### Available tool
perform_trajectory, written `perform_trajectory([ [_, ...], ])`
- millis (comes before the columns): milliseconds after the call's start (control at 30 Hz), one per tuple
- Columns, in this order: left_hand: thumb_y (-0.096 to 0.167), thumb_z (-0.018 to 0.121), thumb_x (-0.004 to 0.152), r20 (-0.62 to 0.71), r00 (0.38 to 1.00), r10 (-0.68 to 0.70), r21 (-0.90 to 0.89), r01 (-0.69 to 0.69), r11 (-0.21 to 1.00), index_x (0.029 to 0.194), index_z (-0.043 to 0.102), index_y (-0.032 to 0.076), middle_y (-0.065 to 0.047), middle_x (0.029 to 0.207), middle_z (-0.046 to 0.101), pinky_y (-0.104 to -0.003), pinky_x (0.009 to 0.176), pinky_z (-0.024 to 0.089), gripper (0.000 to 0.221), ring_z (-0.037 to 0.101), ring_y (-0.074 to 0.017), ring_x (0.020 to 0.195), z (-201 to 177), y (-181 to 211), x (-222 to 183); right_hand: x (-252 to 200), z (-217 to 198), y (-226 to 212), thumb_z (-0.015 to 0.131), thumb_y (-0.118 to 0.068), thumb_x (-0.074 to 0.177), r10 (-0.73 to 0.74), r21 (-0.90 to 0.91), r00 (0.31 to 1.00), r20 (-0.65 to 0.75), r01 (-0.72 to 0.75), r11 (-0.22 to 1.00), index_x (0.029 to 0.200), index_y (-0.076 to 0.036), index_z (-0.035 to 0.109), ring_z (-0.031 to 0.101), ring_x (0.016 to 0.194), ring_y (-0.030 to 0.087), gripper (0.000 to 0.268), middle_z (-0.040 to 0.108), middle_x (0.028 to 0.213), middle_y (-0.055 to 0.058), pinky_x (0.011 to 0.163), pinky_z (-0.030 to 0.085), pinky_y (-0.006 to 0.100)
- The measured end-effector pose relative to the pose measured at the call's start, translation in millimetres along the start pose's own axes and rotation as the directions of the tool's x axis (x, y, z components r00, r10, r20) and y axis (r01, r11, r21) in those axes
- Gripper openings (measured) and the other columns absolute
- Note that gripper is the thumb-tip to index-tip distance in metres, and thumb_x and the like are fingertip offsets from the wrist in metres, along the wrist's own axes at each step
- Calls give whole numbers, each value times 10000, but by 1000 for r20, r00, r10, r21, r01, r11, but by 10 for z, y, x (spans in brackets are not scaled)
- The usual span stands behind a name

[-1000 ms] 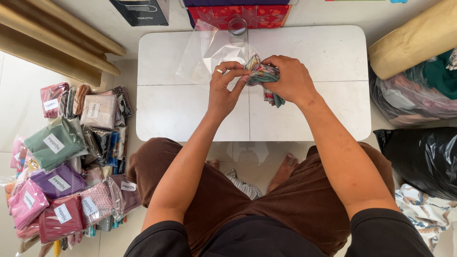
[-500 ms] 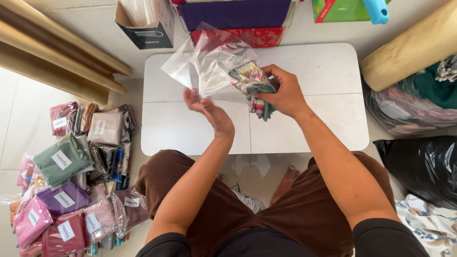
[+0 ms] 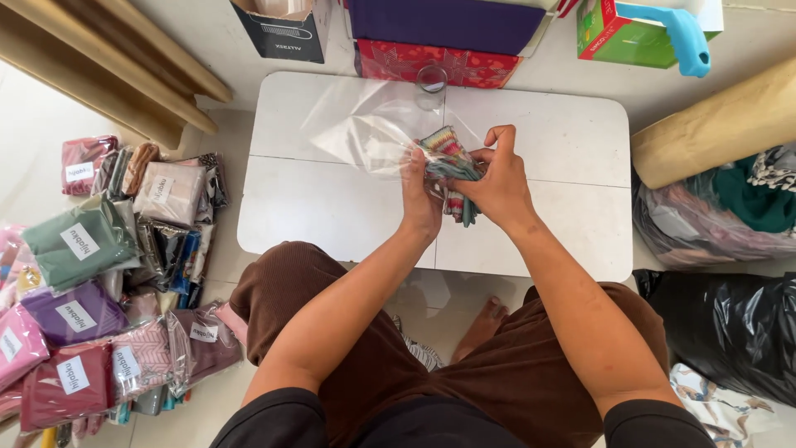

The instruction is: Cleaning a folded garment with a lint roller and placing it into a plastic bag for shipping

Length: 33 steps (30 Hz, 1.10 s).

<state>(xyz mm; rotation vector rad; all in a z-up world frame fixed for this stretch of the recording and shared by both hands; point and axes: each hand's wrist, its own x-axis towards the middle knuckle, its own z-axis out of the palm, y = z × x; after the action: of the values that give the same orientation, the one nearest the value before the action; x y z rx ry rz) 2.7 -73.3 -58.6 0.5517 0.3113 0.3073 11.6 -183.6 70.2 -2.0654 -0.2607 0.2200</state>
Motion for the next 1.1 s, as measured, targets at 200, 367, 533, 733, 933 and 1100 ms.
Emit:
perform_trajectory([
  [200,963,448,829,-14,942,-335,-127,331,935,1421,619,174,-128,1273,715,-431,985,598,1001,733,-257,1060,91,190,-144,12,-120,-141,891,-388,801,-38,-27,983,182,44,999,1113,-153,568,718,1131,285,507,774,1121,120,929,547,385],
  [367,1047,451,674,-117,884,-452,-124,439,890,1449,592,141,-173,1314,683,-489,1058,544,1200,681,-358,1163,433,603,-246,6,-181,-178,792,-422,902,-205,-58,958,201,221,974,1323,-168,644,633,1246,318,514,741,1216,131,996,540,436],
  [533,983,470,743,-103,891,-442,-55,439,897,1423,604,89,-172,1365,656,-436,1054,548,1131,660,-341,1211,528,780,-210,-95,-59,-69,729,-414,960,-576,-361,789,213,612,704,1393,-123,672,685,1135,400,525,742,1128,226,864,576,508],
  [733,907,523,786,-87,903,-420,-20,420,907,1429,591,74,-183,1396,630,-419,1080,524,1054,627,-311,1263,670,918,-222,-134,75,-114,744,-233,950,-510,-166,859,42,510,844,1567,-137,446,652,1189,371,692,662,1367,175,950,573,480],
  [933,882,541,764,-128,882,-453,90,466,880,1517,496,79,-196,1457,572,-432,1105,496,1102,584,-337,1320,766,1055,-336,39,166,363,778,-241,966,-649,-561,752,-116,490,667,1293,-186,710,760,897,192,338,795,1023,20,735,629,303],
  [1100,889,543,756,-202,885,-420,125,448,885,1568,414,94,-199,1457,552,-449,1126,483,1143,576,-326,1326,609,966,-252,143,162,312,755,-377,981,-871,-773,490,-29,541,330,963,-180,744,636,953,197,198,620,1018,-13,847,552,335],
])
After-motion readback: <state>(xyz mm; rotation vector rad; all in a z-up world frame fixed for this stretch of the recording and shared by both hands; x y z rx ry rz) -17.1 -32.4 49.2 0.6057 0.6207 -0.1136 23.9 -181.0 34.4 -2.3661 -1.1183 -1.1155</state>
